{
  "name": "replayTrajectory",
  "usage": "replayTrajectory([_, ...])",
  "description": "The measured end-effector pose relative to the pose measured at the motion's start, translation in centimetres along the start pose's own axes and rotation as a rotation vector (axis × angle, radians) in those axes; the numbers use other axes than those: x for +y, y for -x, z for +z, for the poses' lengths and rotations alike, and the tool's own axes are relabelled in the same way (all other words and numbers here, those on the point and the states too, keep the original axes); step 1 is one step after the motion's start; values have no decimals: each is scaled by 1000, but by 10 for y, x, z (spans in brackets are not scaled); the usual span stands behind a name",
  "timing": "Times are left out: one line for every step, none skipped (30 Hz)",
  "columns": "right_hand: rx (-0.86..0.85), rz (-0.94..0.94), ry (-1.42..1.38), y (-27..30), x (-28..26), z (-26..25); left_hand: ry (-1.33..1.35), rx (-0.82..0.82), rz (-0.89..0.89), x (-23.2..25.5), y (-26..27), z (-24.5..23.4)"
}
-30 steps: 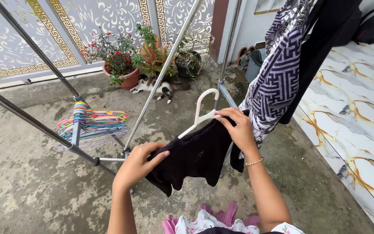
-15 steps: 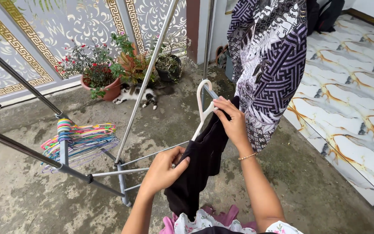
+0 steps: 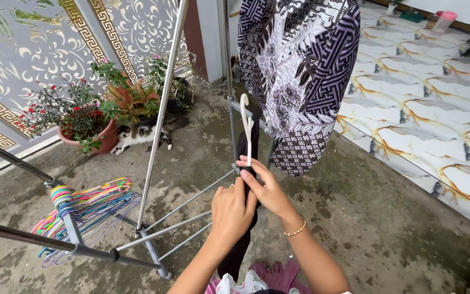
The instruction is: Hang washed clothes on a drying rack using hangers.
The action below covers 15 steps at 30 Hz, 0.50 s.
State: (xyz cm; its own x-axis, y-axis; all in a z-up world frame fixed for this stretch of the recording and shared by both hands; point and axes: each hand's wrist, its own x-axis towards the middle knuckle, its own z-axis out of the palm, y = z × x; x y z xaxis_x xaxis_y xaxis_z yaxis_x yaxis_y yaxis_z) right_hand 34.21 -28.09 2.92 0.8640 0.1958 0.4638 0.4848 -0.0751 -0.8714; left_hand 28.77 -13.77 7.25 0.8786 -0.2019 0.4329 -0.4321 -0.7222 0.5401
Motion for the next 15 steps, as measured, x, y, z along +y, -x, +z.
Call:
replayTrajectory([9, 2, 5, 1, -5, -4, 5, -5, 7, 3, -2, -2])
replayTrajectory([31, 167, -145, 2, -10, -9, 41, 24, 54, 6, -4, -3])
replayTrajectory([49, 330, -298, 0, -15, -16, 74, 57, 98, 10, -9, -5])
replayTrajectory([53, 327, -294, 0, -17, -22, 78, 57, 103, 16, -13, -13])
replayTrajectory([36, 274, -320, -3, -19, -30, 188, -65, -10, 21, -19, -20])
replayTrajectory([18, 221, -345, -6, -21, -38, 296, -190, -122, 27, -26, -28])
replayTrajectory([27, 213, -339, -9, -28, -48, 298, -191, -108, 20, -33, -25])
replayTrajectory([17, 165, -278, -13, -35, -57, 425, -119, -46, 13, -39, -22])
replayTrajectory([4, 125, -217, -12, -42, -63, 553, -49, 11, 5, -41, -19])
replayTrajectory([11, 123, -210, -13, -52, -67, 558, -52, 18, -3, -46, -20])
replayTrajectory([2, 126, -161, -17, -62, -73, 579, 44, 34, -10, -54, -20])
replayTrajectory([-6, 129, -112, -20, -73, -78, 599, 140, 49, -17, -62, -20])
replayTrajectory([-3, 129, -109, -22, -75, -83, 603, 139, 52, -21, -66, -21])
replayTrajectory([-22, 111, -84, -23, -77, -88, 654, 158, 36, -26, -70, -21])
replayTrajectory([-39, 90, -58, -28, -80, -95, 706, 177, 24, -29, -77, -21])
